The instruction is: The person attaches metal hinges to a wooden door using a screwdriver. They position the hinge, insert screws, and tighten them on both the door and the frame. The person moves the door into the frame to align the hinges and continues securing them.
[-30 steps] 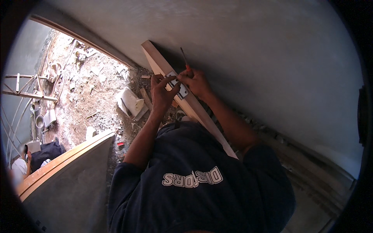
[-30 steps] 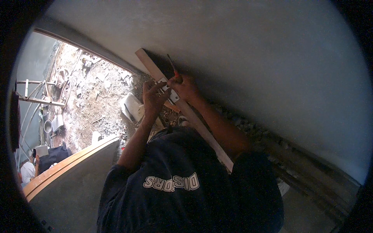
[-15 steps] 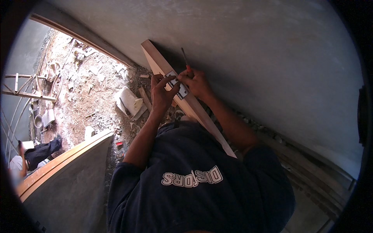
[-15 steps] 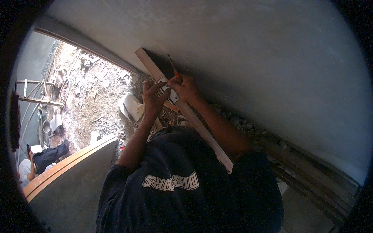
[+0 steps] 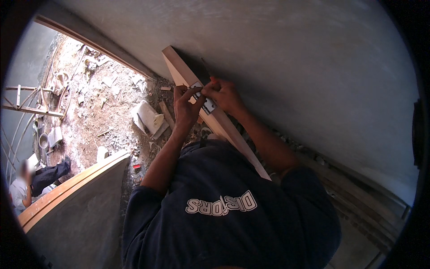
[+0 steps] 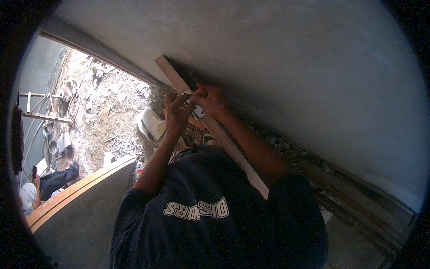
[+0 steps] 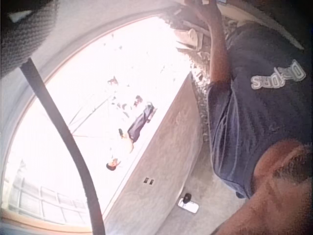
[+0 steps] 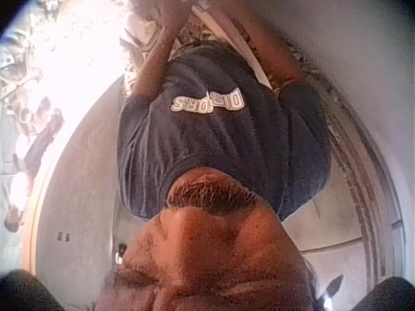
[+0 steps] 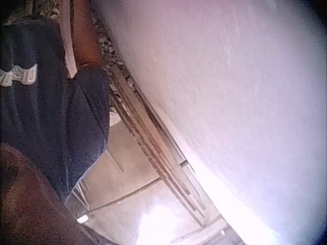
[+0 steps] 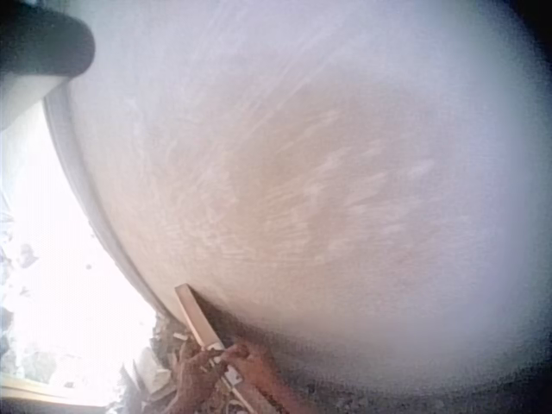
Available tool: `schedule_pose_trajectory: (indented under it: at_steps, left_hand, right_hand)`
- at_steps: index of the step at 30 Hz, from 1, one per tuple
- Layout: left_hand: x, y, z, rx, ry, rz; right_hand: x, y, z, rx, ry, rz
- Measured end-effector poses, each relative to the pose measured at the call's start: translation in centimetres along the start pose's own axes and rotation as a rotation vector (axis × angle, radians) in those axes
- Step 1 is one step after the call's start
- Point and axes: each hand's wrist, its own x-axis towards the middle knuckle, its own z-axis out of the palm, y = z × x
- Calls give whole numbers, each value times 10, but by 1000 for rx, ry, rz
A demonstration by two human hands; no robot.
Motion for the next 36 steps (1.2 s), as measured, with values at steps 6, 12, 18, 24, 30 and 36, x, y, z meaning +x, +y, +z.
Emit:
schedule_pose_trajectory:
  at_steps: [6,12,18,24,30,36]
  left_hand:
    - [-2,3,0,-17,-4,-62]
    - [-6,-1,4,-51,21,-41]
    - [-5,1,8,-148,17,-101]
    - [-8,-8,10,-129,37,-58]
    - [-3,5,7,-141,15,-92]
    - [-6,-6,11,-156,36,-67]
  right_hand:
    - [1,-1,0,5,-25,-4]
    - [-8,-13,4,-47,92,-156]
    - [-21,0,-18,680,-18,-156]
    - [-36,-31,-12,302,78,-447]
    - [-28,-22,-14,256,102,-399]
    - [-36,-52,-18,277,150,-698]
